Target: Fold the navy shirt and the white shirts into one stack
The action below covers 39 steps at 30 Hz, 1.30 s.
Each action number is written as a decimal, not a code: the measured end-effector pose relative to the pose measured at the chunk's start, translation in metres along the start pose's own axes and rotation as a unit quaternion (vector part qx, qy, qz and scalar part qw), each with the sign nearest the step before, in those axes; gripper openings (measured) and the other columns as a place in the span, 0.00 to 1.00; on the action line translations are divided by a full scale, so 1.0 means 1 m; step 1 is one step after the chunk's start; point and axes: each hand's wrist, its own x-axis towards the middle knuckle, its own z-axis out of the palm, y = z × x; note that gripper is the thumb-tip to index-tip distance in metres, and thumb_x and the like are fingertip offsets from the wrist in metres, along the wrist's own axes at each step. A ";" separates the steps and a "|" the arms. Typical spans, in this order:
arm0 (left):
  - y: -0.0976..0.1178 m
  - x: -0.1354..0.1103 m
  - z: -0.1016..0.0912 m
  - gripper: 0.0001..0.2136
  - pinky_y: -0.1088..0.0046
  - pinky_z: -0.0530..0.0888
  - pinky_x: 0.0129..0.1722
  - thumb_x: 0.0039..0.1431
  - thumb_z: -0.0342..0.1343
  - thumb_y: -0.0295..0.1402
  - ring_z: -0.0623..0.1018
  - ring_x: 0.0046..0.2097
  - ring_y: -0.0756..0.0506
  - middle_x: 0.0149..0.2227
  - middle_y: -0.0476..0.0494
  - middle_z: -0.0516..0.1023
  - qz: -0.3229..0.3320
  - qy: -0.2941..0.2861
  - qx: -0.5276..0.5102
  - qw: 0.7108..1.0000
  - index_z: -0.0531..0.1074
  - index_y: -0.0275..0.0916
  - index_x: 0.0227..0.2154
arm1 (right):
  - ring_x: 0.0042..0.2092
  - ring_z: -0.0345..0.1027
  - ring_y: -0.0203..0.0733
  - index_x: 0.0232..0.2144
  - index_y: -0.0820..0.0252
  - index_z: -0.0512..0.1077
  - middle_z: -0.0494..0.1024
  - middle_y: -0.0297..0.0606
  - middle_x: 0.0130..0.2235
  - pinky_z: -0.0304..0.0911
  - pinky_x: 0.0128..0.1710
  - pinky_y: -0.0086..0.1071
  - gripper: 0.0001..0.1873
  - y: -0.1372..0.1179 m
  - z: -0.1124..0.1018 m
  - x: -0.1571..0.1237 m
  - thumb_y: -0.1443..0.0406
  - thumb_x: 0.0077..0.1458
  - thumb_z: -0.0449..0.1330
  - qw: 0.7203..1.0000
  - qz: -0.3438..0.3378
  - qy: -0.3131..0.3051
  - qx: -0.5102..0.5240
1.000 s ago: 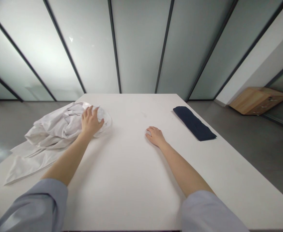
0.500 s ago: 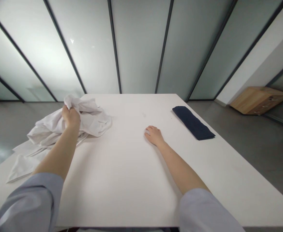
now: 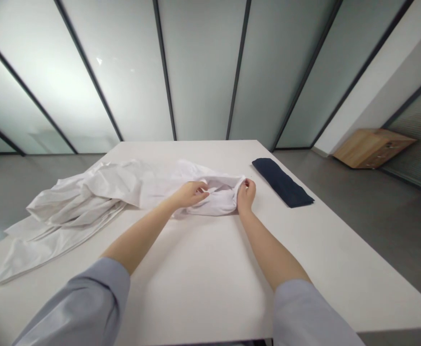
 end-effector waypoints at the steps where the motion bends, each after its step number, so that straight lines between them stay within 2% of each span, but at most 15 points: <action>1: -0.006 -0.005 0.010 0.16 0.64 0.70 0.52 0.61 0.51 0.37 0.76 0.48 0.41 0.46 0.40 0.78 -0.017 0.023 0.028 0.999 0.73 0.38 0.48 | 0.47 0.66 0.47 0.43 0.61 0.68 0.73 0.46 0.44 0.61 0.49 0.39 0.20 0.002 -0.002 0.004 0.57 0.57 0.44 0.999 0.023 0.037 0.004; 4: -0.028 -0.020 0.028 0.14 0.58 0.65 0.57 0.61 0.51 0.37 0.72 0.53 0.38 0.48 0.37 0.76 -0.042 0.076 0.117 0.989 0.74 0.38 0.45 | 0.47 0.66 0.47 0.43 0.62 0.67 0.71 0.46 0.43 0.61 0.50 0.39 0.19 0.004 -0.004 0.010 0.57 0.58 0.43 0.993 0.065 0.093 0.017; 7: -0.046 -0.033 0.036 0.22 0.55 0.61 0.60 0.60 0.53 0.46 0.66 0.60 0.36 0.58 0.36 0.69 -0.085 0.087 0.134 0.984 0.70 0.39 0.52 | 0.50 0.64 0.48 0.46 0.63 0.65 0.70 0.46 0.46 0.59 0.53 0.41 0.21 0.004 -0.004 0.007 0.55 0.59 0.45 0.996 0.037 0.071 0.028; 9: -0.053 -0.039 0.036 0.32 0.55 0.60 0.60 0.56 0.55 0.52 0.63 0.62 0.35 0.62 0.34 0.63 -0.120 0.072 0.117 0.983 0.64 0.37 0.58 | 0.54 0.62 0.48 0.50 0.62 0.64 0.69 0.47 0.50 0.57 0.56 0.43 0.23 0.002 -0.003 0.002 0.54 0.59 0.45 0.999 -0.011 0.035 0.014; 11: -0.057 -0.042 0.036 0.37 0.56 0.60 0.61 0.53 0.56 0.55 0.64 0.62 0.34 0.62 0.33 0.64 -0.130 0.046 0.100 0.985 0.62 0.36 0.60 | 0.57 0.59 0.49 0.54 0.61 0.62 0.67 0.48 0.54 0.55 0.58 0.44 0.26 0.001 0.000 -0.003 0.54 0.59 0.45 0.998 -0.056 -0.009 -0.013; 16: -0.062 -0.042 0.039 0.29 0.58 0.63 0.59 0.58 0.54 0.49 0.69 0.59 0.36 0.58 0.35 0.70 -0.114 0.046 0.090 0.988 0.64 0.38 0.58 | 0.58 0.59 0.52 0.60 0.63 0.58 0.66 0.51 0.58 0.55 0.58 0.45 0.33 0.004 0.007 -0.011 0.56 0.54 0.54 0.977 -0.109 -0.150 -0.106; 19: -0.063 -0.041 0.041 0.25 0.61 0.65 0.58 0.60 0.53 0.43 0.70 0.58 0.38 0.57 0.37 0.71 -0.103 0.066 0.078 0.989 0.64 0.39 0.58 | 0.55 0.64 0.54 0.59 0.61 0.63 0.71 0.49 0.55 0.58 0.56 0.45 0.32 0.000 0.006 -0.014 0.58 0.51 0.57 0.941 -0.131 -0.238 -0.204; 22: -0.062 -0.041 0.040 0.22 0.65 0.66 0.57 0.60 0.52 0.37 0.72 0.56 0.41 0.55 0.40 0.73 -0.101 0.092 0.041 0.990 0.65 0.40 0.57 | 0.50 0.68 0.54 0.54 0.58 0.69 0.76 0.46 0.49 0.60 0.51 0.42 0.27 -0.010 0.001 -0.017 0.60 0.50 0.59 0.901 -0.146 -0.290 -0.286; 25: -0.059 -0.041 0.035 0.22 0.65 0.68 0.56 0.59 0.54 0.38 0.73 0.54 0.40 0.53 0.39 0.75 -0.128 0.119 -0.008 0.984 0.67 0.38 0.55 | 0.43 0.71 0.49 0.41 0.56 0.74 0.79 0.43 0.40 0.62 0.44 0.37 0.15 -0.018 -0.003 -0.016 0.61 0.50 0.57 0.895 -0.128 -0.323 -0.281; 28: -0.060 -0.042 0.030 0.23 0.64 0.69 0.54 0.58 0.55 0.44 0.75 0.53 0.39 0.51 0.39 0.76 -0.157 0.134 -0.063 0.976 0.69 0.37 0.53 | 0.35 0.69 0.45 0.29 0.58 0.73 0.77 0.39 0.31 0.62 0.37 0.33 0.11 -0.017 -0.006 -0.009 0.59 0.51 0.53 0.938 -0.067 -0.284 -0.185; 31: -0.065 -0.041 0.026 0.20 0.64 0.70 0.53 0.65 0.44 0.44 0.75 0.51 0.41 0.48 0.41 0.78 -0.171 0.140 -0.128 0.967 0.73 0.37 0.48 | 0.32 0.67 0.44 0.25 0.58 0.69 0.74 0.36 0.25 0.63 0.33 0.34 0.13 -0.009 -0.009 0.002 0.56 0.50 0.53 0.983 0.038 -0.176 -0.042; 33: -0.070 -0.039 0.023 0.24 0.66 0.71 0.53 0.68 0.35 0.40 0.76 0.50 0.43 0.47 0.41 0.79 -0.187 0.131 -0.160 0.960 0.74 0.35 0.47 | 0.32 0.67 0.44 0.27 0.58 0.68 0.73 0.36 0.26 0.64 0.32 0.34 0.14 -0.003 -0.011 0.010 0.54 0.49 0.52 0.981 0.116 -0.138 0.077; 34: -0.073 -0.039 0.022 0.23 0.66 0.70 0.53 0.68 0.34 0.38 0.76 0.50 0.43 0.47 0.41 0.79 -0.194 0.120 -0.162 0.960 0.74 0.35 0.47 | 0.32 0.67 0.44 0.29 0.58 0.68 0.73 0.36 0.27 0.64 0.32 0.35 0.15 0.000 -0.012 0.013 0.53 0.50 0.52 0.970 0.145 -0.141 0.134; 37: -0.077 -0.040 0.019 0.20 0.67 0.66 0.58 0.62 0.47 0.38 0.73 0.55 0.42 0.54 0.39 0.75 -0.191 0.066 -0.095 0.975 0.72 0.35 0.52 | 0.36 0.68 0.46 0.32 0.58 0.67 0.73 0.38 0.30 0.65 0.36 0.37 0.19 0.006 -0.015 0.021 0.50 0.53 0.47 0.942 0.170 -0.172 0.231; 39: -0.077 -0.043 0.018 0.23 0.62 0.61 0.62 0.59 0.53 0.40 0.68 0.61 0.39 0.59 0.37 0.69 -0.188 0.031 -0.010 0.982 0.69 0.36 0.55 | 0.39 0.67 0.46 0.34 0.58 0.66 0.72 0.38 0.33 0.64 0.40 0.38 0.19 0.008 -0.017 0.023 0.50 0.53 0.47 0.959 0.147 -0.124 0.208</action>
